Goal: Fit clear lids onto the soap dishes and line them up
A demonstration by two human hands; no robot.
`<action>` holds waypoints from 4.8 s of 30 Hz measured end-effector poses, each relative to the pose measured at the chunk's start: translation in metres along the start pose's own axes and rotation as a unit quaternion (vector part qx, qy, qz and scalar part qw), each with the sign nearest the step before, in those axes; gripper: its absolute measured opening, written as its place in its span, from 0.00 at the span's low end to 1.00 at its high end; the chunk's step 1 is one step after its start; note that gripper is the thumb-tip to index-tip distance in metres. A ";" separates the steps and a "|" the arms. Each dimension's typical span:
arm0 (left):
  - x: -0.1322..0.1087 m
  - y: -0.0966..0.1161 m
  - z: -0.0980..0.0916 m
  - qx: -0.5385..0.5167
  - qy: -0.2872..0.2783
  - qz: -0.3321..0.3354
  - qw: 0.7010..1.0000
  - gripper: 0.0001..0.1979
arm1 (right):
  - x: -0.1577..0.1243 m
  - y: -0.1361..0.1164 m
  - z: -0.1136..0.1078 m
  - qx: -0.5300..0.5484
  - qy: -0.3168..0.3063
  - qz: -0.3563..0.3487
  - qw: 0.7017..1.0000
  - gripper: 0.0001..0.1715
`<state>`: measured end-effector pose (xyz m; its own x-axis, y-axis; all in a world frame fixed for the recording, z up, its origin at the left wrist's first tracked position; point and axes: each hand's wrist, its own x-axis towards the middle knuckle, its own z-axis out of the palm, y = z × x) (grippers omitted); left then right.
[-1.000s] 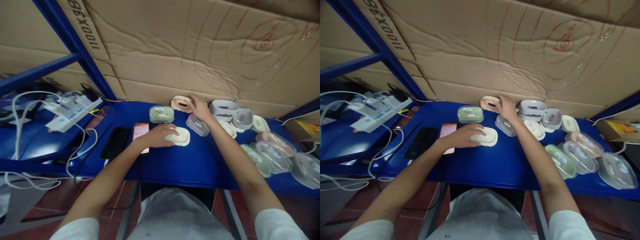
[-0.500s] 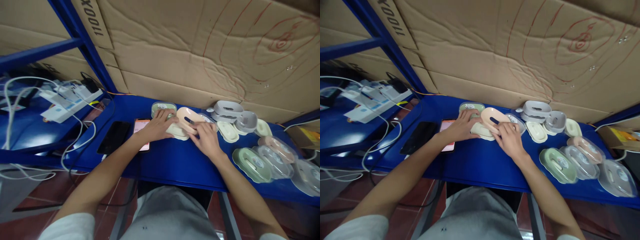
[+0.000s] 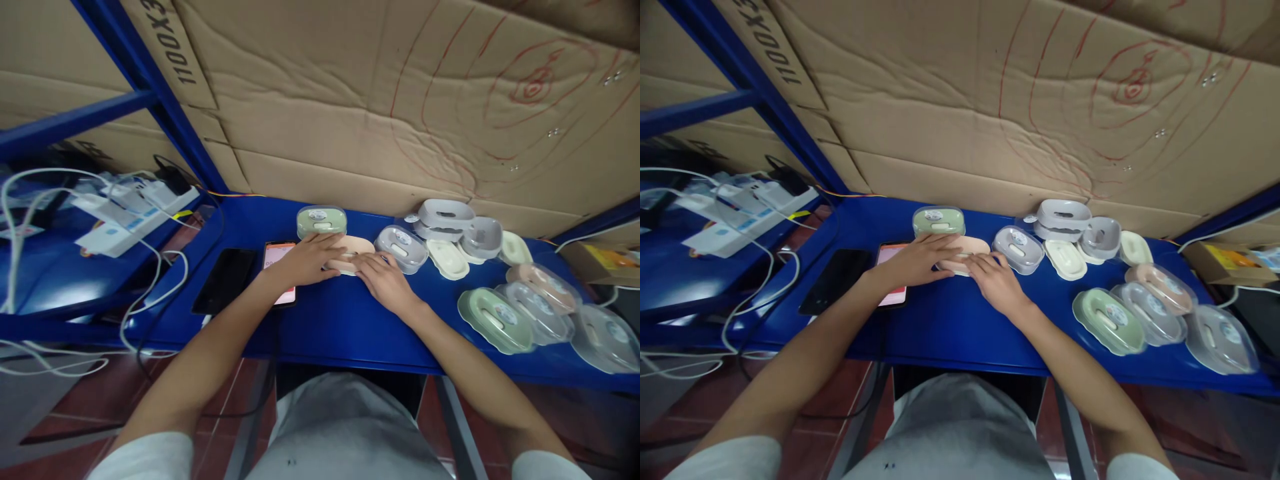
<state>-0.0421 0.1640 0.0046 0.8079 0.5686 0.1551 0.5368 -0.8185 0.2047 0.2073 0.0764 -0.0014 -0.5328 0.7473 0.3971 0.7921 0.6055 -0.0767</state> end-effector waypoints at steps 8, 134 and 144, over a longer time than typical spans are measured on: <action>-0.005 0.021 0.006 -0.022 -0.060 -0.051 0.997 0.31 | 0.001 0.013 -0.019 -0.001 -0.016 -0.038 0.999 0.23; 0.003 0.042 -0.023 -0.181 0.132 -0.016 0.974 0.27 | -0.115 -0.037 -0.053 0.027 -0.099 0.060 0.993 0.36; -0.007 0.065 -0.018 -0.153 -0.081 0.083 0.981 0.29 | -0.124 0.034 -0.045 0.019 0.004 0.311 0.950 0.37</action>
<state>-0.0171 0.1082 0.0341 0.9197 0.3881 0.0598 0.3160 -0.8219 0.4739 0.3139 -0.0075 -0.0122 0.0368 0.9618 0.2713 0.9415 0.0577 -0.3320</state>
